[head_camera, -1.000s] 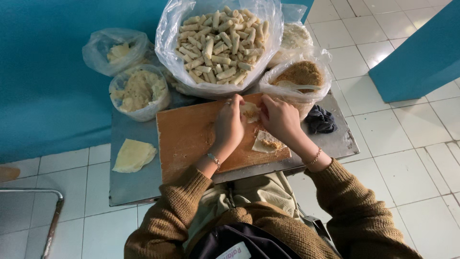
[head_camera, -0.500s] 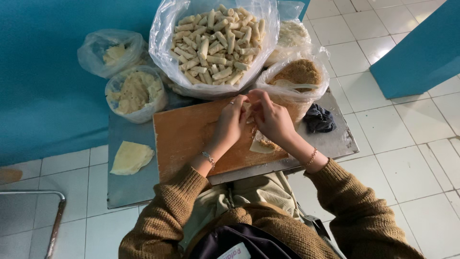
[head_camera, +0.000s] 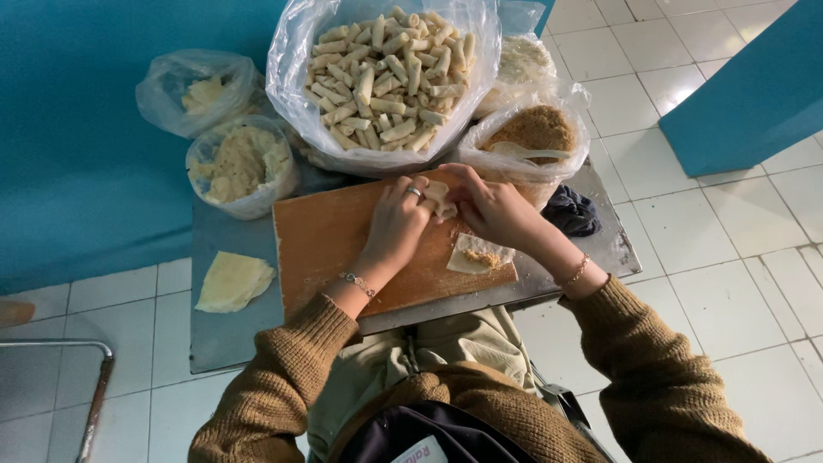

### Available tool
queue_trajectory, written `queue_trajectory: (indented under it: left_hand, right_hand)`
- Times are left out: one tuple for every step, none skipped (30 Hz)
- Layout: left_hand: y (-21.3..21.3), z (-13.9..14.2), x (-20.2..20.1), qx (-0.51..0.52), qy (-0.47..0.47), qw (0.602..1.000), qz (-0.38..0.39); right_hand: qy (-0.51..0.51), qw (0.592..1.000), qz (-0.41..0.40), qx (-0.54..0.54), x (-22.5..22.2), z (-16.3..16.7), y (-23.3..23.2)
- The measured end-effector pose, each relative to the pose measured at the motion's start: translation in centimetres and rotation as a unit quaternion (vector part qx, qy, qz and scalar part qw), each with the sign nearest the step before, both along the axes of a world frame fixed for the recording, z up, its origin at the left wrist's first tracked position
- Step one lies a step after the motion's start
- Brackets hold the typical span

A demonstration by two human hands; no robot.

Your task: The person sits at a small table and folds stuffed pastries. They pinch dough pieces, lay out triangular pastry wrappers on a board, spoon brown filling from a bag onto each wrapper, and fold the wrappers over the filling one at a time.

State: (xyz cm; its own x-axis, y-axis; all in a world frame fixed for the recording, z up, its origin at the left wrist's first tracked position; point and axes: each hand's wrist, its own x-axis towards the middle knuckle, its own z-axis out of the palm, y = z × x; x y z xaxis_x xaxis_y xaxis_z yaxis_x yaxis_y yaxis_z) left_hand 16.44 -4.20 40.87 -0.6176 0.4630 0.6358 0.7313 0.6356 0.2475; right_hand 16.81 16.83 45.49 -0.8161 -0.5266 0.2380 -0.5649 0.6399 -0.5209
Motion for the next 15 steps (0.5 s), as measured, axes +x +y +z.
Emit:
queue_trajectory:
  left_hand:
    - [-0.1,0.0,0.0,-0.029,0.018,0.999,0.021]
    - [-0.1,-0.1,-0.1,-0.050,0.026,0.998,0.022]
    - [-0.2,-0.2,-0.3,-0.071,0.035,0.997,0.022]
    - [-0.3,-0.3,-0.4,-0.091,0.043,0.995,0.023]
    - [-0.2,-0.5,-0.4,-0.077,0.035,0.996,0.021]
    - [-0.1,-0.7,-0.4,-0.064,0.025,0.997,0.019]
    - [-0.1,-0.8,-0.5,-0.050,0.017,0.998,0.017]
    - [0.0,-0.9,-0.5,-0.014,-0.019,0.999,0.025]
    - [0.1,-1.0,-0.6,0.022,-0.056,0.998,0.033]
    - [0.2,-1.1,-0.7,0.058,-0.093,0.993,0.041]
    - [0.3,-1.0,-0.8,0.069,-0.118,0.989,0.052]
    - [0.3,-0.9,-0.9,0.080,-0.145,0.984,0.064]
    - [0.3,-0.8,-0.9,0.091,-0.172,0.978,0.075]
    - [0.3,-0.6,-0.9,0.088,-0.164,0.979,0.079]
    - [0.2,-0.4,-0.9,0.085,-0.157,0.981,0.081]
  right_hand:
    - [-0.001,1.000,0.012,-0.001,-0.1,0.2,0.1]
    - [-0.001,1.000,0.023,-0.003,-0.2,0.3,0.2]
    - [-0.001,0.999,0.033,-0.004,-0.3,0.6,0.4]
    - [-0.005,0.999,0.039,-0.003,-0.4,0.8,0.4]
    - [-0.009,0.999,0.046,-0.003,-0.5,1.0,0.5]
    - [-0.015,0.999,0.053,-0.003,-0.6,1.1,0.5]
    - [-0.025,0.999,0.045,0.006,-0.6,1.2,0.4]
    - [-0.034,0.999,0.038,0.016,-0.8,1.2,0.3]
    - [-0.044,0.998,0.031,0.025,-0.9,1.1,0.2]
    - [-0.038,0.998,0.027,0.032,-1.0,0.9,0.2]
    - [-0.031,0.998,0.024,0.040,-1.3,0.7,0.1]
    - [-0.025,0.998,0.021,0.047,-1.6,0.4,0.0]
    - [-0.012,0.999,0.016,0.039,-1.8,0.1,-0.1]
    - [0.001,0.999,0.012,0.030,-2.1,-0.2,-0.1]
    - [0.014,1.000,0.007,0.022,-2.4,-0.5,-0.1]
